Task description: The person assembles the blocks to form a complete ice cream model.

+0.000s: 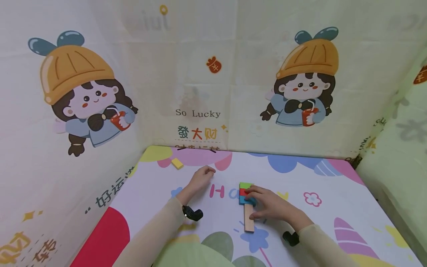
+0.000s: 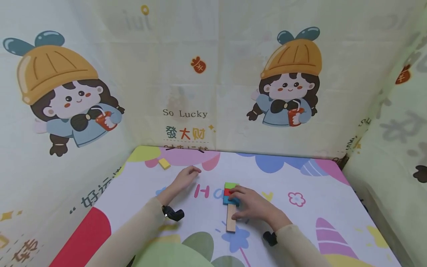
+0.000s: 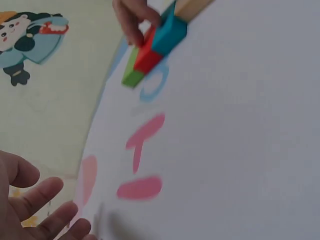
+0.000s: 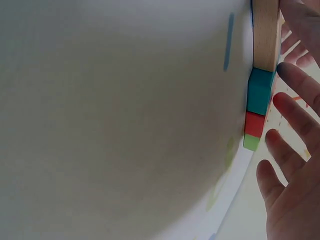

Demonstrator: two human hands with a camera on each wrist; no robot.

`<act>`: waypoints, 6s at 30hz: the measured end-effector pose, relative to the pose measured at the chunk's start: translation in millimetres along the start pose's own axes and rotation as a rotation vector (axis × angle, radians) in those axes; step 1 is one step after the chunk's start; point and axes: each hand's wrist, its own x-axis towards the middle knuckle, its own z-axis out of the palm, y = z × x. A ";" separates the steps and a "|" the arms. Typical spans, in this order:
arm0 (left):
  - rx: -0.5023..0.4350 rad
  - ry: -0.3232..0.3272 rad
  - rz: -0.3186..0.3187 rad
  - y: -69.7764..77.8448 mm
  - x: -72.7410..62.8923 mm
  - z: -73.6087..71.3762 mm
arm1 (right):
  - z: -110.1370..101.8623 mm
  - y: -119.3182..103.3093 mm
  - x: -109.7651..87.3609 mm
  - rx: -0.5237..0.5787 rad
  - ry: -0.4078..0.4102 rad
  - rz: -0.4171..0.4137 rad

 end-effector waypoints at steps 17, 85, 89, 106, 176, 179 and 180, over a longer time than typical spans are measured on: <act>0.685 0.200 -0.008 -34.1 26.8 -76.4 | 0.0 -3.8 1.9 0.040 -0.010 -0.001; 0.552 0.216 0.050 6.8 19.5 18.0 | 2.9 -4.3 -2.1 0.089 -0.026 0.034; 0.620 0.249 -0.002 7.8 20.8 19.6 | 3.1 -4.2 -1.8 0.084 -0.023 0.030; 0.711 0.186 0.102 6.3 27.7 29.8 | 4.8 -0.5 -3.3 0.083 -0.025 0.040; -0.055 -0.034 0.065 40.4 4.0 78.6 | -10.8 35.3 40.3 1.001 0.178 0.424; -0.055 -0.045 0.067 40.9 5.2 80.3 | -10.4 35.8 38.7 1.015 0.180 0.445; -0.056 -0.048 0.070 40.8 5.4 81.0 | -10.1 36.2 37.8 1.016 0.179 0.448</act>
